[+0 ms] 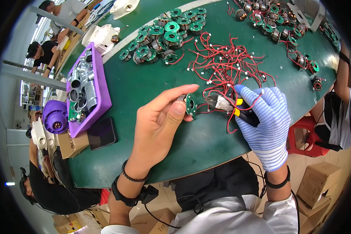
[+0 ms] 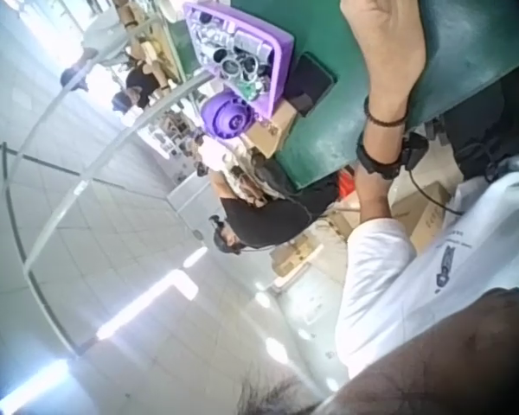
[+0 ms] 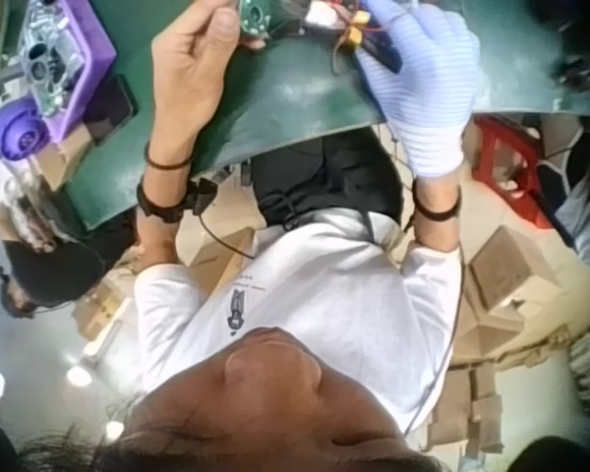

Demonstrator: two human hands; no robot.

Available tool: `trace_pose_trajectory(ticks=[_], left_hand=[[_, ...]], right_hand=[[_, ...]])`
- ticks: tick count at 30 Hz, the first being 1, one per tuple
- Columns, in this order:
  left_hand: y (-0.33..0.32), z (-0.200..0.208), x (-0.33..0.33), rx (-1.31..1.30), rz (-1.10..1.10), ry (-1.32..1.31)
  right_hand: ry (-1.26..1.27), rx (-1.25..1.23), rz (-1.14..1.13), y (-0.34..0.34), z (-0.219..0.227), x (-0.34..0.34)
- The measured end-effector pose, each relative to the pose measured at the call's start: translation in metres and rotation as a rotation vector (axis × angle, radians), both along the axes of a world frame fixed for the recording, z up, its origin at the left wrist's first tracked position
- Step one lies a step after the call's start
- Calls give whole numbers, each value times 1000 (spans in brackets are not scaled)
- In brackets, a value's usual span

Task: Assembling electronic components by trimming wires and installing boards into plastic housings.

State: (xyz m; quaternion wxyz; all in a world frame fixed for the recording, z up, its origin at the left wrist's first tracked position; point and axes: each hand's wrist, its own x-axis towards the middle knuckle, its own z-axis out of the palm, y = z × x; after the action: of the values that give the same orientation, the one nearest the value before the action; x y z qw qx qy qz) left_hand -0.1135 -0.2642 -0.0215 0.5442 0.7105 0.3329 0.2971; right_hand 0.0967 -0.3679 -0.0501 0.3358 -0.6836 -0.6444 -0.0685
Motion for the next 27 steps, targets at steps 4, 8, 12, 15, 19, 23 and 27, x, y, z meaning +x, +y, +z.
trace_pose_trajectory(ticks=[4, 8, 12, 15, 19, 23, 27], left_hand=[[5, -1, -3, -110, -26, -114], [7, -3, -5, -94, 61, -179], [9, -5, -7, -89, 84, -208], [10, -6, -14, -74, 116, -212], [14, -9, -9, -29, 100, -223], [15, -5, -12, -49, 137, -261], [26, -4, -21, -69, 227, -316]], right_hand=[[0, 103, -127, 1, 5, 0], [-90, 78, -102, 3, 14, 2], [-405, -45, -122, 3, 80, 20], [-644, -271, -97, 21, 112, 18], [-874, -533, -171, 44, 132, 21], [-884, -604, -207, 52, 152, 24], [-572, -300, -267, 34, 131, 53]])
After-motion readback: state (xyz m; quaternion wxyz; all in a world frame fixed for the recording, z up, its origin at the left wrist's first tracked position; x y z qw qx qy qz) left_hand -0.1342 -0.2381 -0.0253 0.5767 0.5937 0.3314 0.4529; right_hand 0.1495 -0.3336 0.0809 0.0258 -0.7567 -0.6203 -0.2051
